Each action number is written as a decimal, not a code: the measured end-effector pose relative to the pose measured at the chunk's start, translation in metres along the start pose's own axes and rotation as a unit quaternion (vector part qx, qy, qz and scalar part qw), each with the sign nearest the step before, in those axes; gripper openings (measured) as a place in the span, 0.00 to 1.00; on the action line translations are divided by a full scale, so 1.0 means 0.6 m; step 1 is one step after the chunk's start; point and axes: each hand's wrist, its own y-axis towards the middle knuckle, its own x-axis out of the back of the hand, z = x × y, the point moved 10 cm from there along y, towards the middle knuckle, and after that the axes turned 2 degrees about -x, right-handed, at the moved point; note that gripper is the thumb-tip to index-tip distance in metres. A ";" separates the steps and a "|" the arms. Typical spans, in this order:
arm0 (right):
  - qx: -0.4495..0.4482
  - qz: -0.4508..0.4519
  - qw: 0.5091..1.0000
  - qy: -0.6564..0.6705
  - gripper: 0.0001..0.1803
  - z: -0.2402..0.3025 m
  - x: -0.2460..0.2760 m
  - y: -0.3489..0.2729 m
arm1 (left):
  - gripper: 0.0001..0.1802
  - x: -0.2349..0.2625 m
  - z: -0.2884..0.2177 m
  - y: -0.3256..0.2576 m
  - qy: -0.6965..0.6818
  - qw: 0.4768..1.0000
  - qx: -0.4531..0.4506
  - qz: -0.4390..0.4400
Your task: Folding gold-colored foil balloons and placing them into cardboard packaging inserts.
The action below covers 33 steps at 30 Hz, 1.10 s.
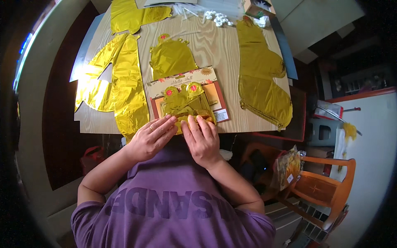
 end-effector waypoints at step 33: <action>-0.526 -0.209 0.389 0.727 0.15 -0.148 -0.077 -0.046 | 0.31 0.070 0.037 0.054 -0.019 0.985 0.114 -0.130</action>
